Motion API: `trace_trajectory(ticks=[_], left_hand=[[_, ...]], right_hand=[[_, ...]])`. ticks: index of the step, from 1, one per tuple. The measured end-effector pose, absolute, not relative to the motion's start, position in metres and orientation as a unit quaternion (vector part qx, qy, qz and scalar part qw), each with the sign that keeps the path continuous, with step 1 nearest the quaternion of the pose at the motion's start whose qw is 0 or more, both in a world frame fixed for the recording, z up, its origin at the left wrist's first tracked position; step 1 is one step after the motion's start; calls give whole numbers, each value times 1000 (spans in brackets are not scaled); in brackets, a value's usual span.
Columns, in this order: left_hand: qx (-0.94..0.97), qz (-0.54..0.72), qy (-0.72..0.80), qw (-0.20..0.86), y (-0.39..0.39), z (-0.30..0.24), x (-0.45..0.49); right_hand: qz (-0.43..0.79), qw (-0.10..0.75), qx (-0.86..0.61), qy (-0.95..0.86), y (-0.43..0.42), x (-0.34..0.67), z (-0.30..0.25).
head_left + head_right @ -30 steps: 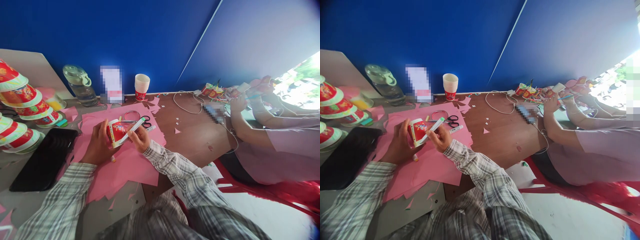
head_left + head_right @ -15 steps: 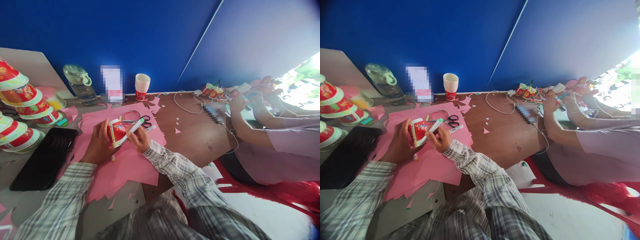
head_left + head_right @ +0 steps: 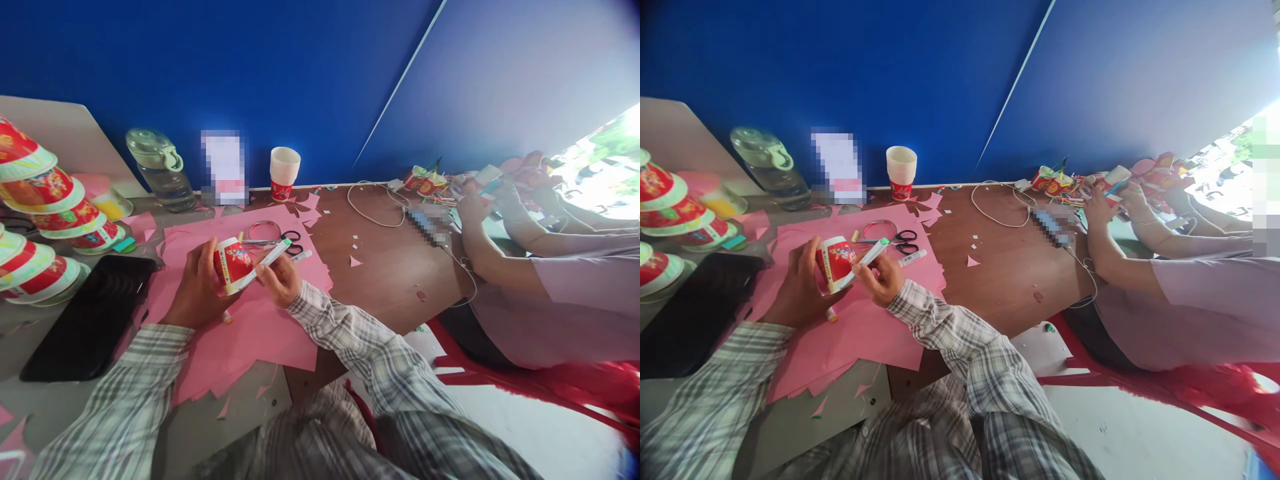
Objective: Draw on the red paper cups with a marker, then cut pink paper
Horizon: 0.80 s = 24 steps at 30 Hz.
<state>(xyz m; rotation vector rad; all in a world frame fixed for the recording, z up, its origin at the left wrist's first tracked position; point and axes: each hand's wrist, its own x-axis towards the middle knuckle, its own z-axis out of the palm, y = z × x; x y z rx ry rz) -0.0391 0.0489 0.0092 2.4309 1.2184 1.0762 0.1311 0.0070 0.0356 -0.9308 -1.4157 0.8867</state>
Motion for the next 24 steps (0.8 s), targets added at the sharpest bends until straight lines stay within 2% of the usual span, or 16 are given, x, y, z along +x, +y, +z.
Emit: trace_trajectory(ticks=[5,8,12,15,19,24], left_hand=[[829,367,409,102,49,10,-39],[827,368,412,103,49,10,-38],[824,373,414,102,48,10,-38],[824,374,413,101,48,10,-38],[823,375,416,99,49,9,-38],[824,370,417,102,49,9,-38]], right_hand=[[326,558,-418,-638,6,132,39],[253,544,-444,-666,4,132,39],[177,564,-401,-699,1,132,34],[189,578,-394,-689,0,133,31],[231,555,-426,-676,1,135,34],[213,567,-427,-672,0,134,38]])
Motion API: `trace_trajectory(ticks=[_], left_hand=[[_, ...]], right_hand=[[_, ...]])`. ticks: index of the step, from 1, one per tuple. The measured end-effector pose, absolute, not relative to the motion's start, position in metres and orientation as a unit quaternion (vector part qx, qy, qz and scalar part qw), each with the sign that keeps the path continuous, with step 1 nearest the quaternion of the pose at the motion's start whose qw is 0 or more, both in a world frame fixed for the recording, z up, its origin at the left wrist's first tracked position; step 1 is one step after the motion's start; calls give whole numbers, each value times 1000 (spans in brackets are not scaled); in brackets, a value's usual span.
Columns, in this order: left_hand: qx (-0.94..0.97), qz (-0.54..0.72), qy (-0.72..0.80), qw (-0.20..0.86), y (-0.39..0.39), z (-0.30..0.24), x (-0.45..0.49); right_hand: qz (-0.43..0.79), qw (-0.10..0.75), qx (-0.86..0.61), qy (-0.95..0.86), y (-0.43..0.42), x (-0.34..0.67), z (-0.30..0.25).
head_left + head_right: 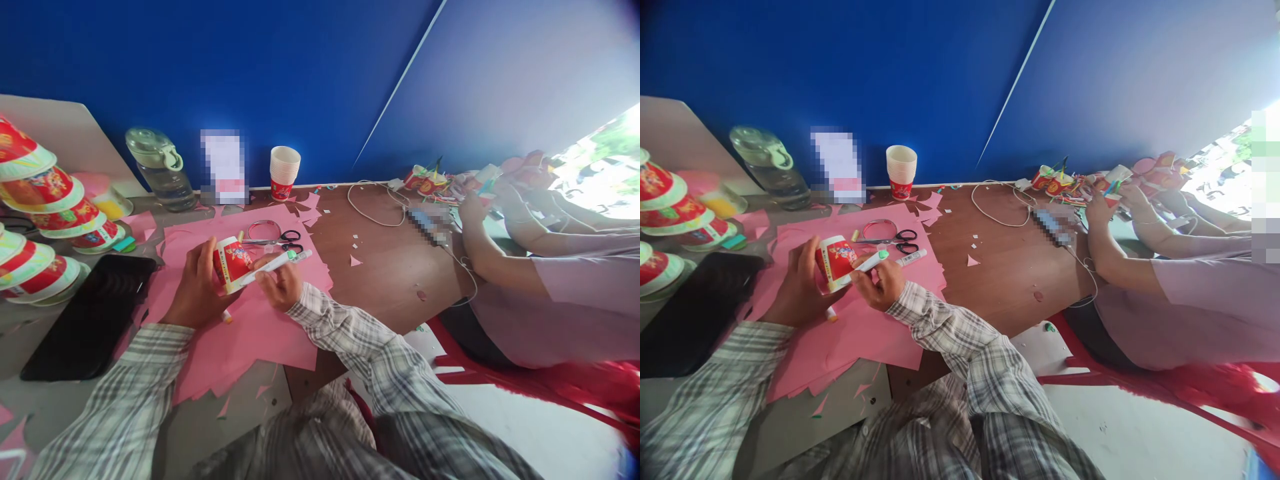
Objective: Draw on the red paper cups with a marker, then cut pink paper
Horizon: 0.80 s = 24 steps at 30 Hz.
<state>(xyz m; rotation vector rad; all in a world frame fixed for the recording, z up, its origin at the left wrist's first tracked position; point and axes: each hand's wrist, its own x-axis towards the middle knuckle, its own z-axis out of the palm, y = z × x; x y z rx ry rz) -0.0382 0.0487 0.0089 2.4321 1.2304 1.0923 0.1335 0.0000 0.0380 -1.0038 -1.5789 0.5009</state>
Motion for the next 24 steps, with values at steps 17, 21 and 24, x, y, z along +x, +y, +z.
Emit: trace_trajectory(ticks=[17,21,24], left_hand=[[825,372,415,91,49,9,-37],[824,372,419,90,48,10,-37],[820,370,426,96,46,16,-34]], right_hand=[[280,599,-431,-615,3,134,33],[267,578,-434,-637,3,135,35],[247,566,-452,-644,3,134,37]])
